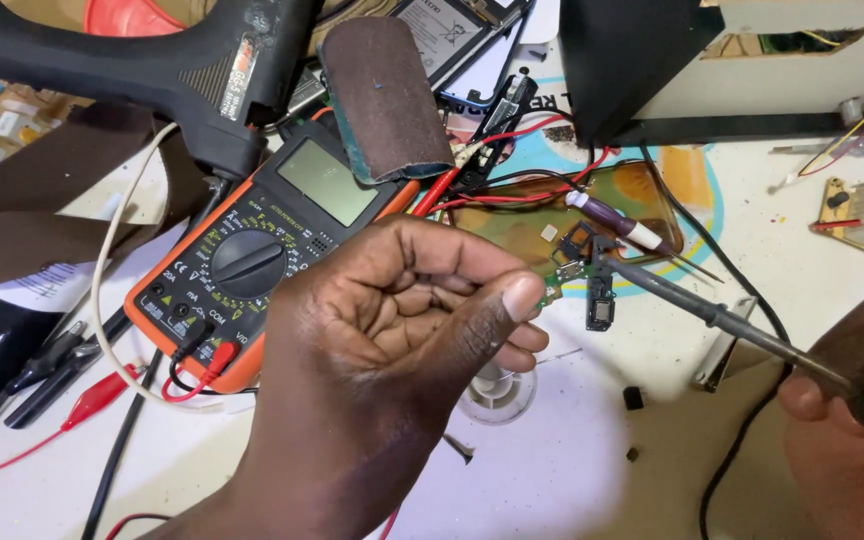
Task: Soldering electronic components onto a printed circuit board using a soldering iron and solder wire on a repair workbench.
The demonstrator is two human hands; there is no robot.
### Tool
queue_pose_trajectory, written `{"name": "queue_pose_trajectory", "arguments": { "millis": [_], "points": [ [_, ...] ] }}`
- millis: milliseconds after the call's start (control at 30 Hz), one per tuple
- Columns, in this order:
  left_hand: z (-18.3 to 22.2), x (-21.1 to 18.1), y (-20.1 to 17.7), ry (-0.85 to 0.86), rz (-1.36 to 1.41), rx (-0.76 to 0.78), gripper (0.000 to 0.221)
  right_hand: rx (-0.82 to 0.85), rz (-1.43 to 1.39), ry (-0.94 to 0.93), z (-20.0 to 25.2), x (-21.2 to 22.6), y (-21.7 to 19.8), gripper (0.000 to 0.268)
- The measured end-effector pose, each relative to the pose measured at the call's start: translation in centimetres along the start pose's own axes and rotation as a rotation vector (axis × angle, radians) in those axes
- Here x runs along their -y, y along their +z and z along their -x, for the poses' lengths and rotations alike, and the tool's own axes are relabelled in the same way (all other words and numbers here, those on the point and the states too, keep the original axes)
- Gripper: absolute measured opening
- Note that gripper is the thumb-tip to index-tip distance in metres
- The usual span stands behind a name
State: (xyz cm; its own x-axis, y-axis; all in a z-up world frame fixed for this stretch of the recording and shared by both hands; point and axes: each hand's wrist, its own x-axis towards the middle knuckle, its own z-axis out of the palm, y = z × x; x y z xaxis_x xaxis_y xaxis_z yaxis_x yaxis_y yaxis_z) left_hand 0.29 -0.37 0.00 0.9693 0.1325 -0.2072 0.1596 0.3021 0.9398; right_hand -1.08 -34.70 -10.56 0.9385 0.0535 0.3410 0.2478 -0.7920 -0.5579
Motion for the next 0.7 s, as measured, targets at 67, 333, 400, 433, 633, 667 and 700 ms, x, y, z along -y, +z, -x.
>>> {"name": "queue_pose_trajectory", "arguments": {
  "millis": [67, 333, 400, 433, 633, 667, 700],
  "points": [
    [0.0, 0.0, 0.0, -0.015, 0.001, -0.009, 0.016, 0.056, 0.140, 0.096, 0.8, -1.3, 0.6, 0.026],
    [0.1, 0.3, 0.0, 0.008, 0.077, -0.012, 0.016, 0.087, -1.192, 0.353, 1.4, -5.0, -0.7, 0.022],
    [0.1, 0.3, -0.1, 0.012, 0.069, -0.008, 0.016, 0.092, -1.213, 0.372, 0.5, -2.2, -0.9, 0.019],
    [0.1, 0.2, -0.1, 0.017, 0.060, -0.004, 0.016, 0.096, -1.234, 0.391, 0.1, -0.8, -0.9, 0.017],
    [0.0, 0.1, 0.0, -0.019, 0.040, -0.034, 0.017, -0.142, -0.370, -0.483, -0.8, -0.2, 2.1, 0.019],
    [0.0, 0.1, 0.0, -0.019, 0.041, -0.034, 0.017, -0.142, -0.369, -0.483, -0.8, -0.2, 2.4, 0.019],
    [0.0, 0.0, 0.0, -0.019, 0.032, -0.036, 0.017, -0.172, -0.394, -0.492, -0.8, -0.1, 2.7, 0.020]
  ]
}}
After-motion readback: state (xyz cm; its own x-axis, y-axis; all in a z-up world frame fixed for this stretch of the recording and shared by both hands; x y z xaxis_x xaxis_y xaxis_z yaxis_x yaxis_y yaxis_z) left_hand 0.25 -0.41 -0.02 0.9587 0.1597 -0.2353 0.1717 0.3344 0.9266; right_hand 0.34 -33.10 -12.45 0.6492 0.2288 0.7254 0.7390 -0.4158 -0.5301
